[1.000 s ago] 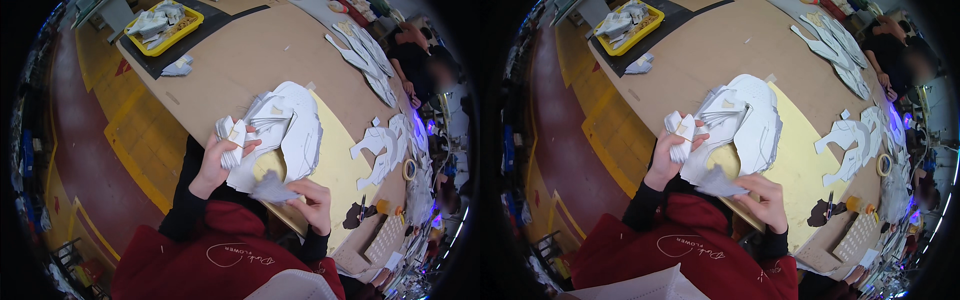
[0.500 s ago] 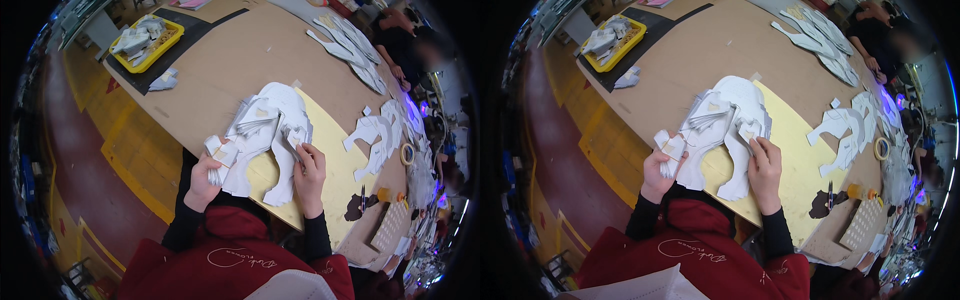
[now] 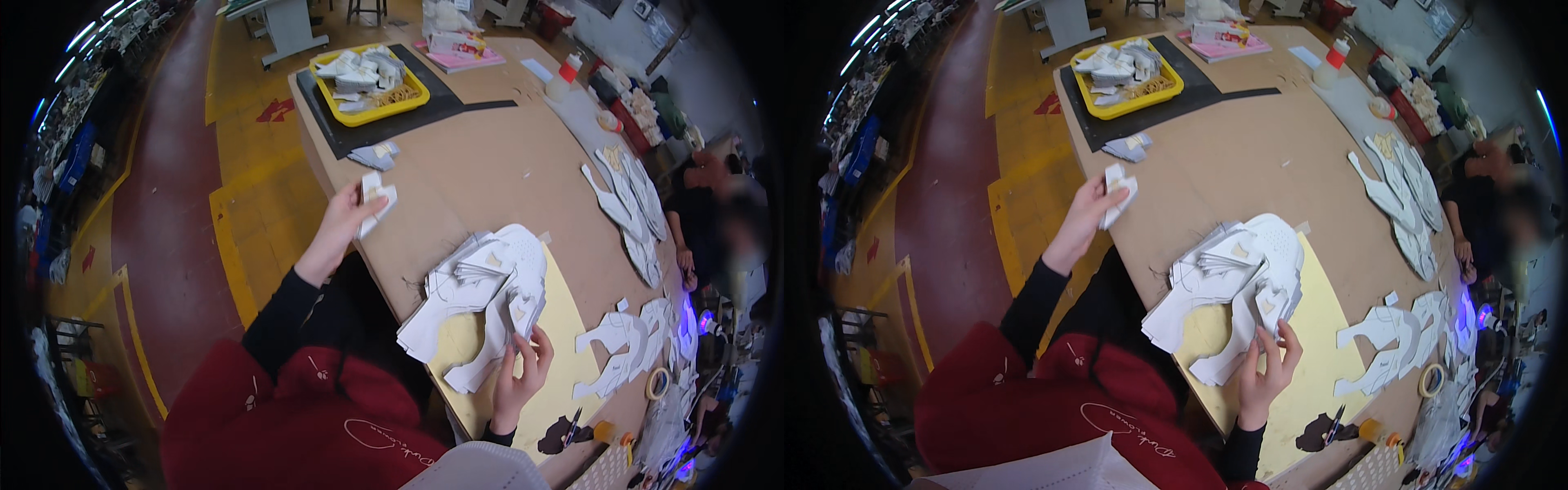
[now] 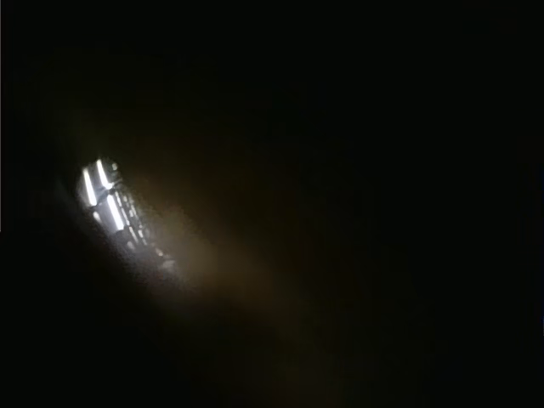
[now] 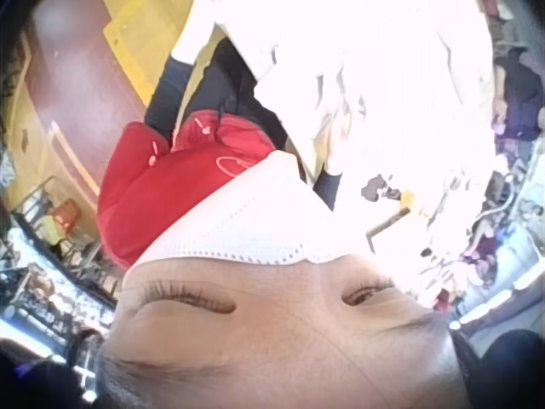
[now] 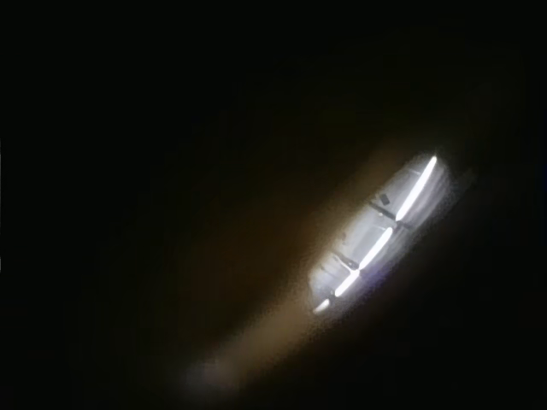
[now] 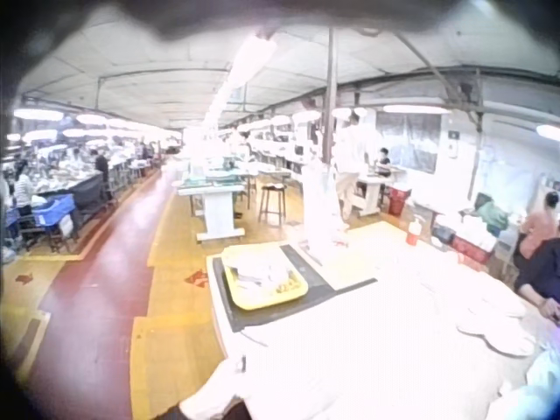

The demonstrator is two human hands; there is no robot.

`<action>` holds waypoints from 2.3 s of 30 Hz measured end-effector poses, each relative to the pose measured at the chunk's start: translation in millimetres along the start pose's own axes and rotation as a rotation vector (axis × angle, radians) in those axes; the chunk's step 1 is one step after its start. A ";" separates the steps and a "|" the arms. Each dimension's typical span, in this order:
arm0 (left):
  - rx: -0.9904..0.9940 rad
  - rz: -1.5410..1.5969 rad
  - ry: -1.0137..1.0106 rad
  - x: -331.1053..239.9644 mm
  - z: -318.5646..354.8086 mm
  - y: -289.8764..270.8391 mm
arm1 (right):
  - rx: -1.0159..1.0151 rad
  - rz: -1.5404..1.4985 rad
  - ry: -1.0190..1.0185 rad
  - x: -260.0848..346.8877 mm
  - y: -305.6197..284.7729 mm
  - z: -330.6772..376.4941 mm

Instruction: The person gathers cut fabric pieces from a table, aligns them into a stack, and secures the stack with a rubber band. The person then places the bundled stack into a yellow tray on the table.

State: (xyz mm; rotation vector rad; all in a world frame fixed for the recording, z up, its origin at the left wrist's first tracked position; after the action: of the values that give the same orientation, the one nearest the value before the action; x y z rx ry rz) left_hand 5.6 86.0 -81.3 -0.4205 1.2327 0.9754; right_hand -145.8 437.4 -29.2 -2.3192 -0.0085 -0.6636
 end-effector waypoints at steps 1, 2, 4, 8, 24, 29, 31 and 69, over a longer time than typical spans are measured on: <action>-0.025 -0.050 0.064 -13.5 -13.4 -5.0 | -0.018 -0.007 -0.013 1.7 -2.2 0.2; -0.050 -0.100 0.128 -26.9 -28.3 -10.0 | -0.027 -0.007 -0.020 3.1 -3.0 -1.0; -0.153 -0.552 0.251 -50.3 -64.5 -19.1 | -0.033 -0.006 -0.033 5.5 -4.4 -2.4; -0.386 -1.143 0.447 -58.0 -94.1 -13.5 | -0.032 -0.043 -0.058 3.9 -3.5 -4.5; -0.403 -0.998 0.715 -62.0 -42.2 10.3 | -0.040 -0.103 -0.096 8.5 -6.5 1.3; -0.721 -1.054 0.958 -139.6 -66.3 8.1 | -0.026 -0.091 -0.112 8.8 -6.7 3.1; -0.704 -1.172 0.870 -151.8 -98.0 1.8 | -0.036 -0.087 -0.115 7.2 -9.8 2.7; 0.301 -0.503 0.311 58.7 -57.9 111.1 | 0.024 -0.107 0.234 -70.1 41.2 18.2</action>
State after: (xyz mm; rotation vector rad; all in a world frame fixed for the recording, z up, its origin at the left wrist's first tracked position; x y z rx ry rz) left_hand -117.3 127.3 -129.4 -0.6199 1.4329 0.2947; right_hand -190.5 430.8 -99.3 -2.2168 -0.0330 -0.9803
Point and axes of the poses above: each hand's wrist, its own z-axis away from the middle knuckle, its own y-axis out of the palm, x = y × z, the point moved 9 cm from there along -z, towards the middle knuckle, and after that the axes turned 15 degrees about -y, right-handed, at the moved point
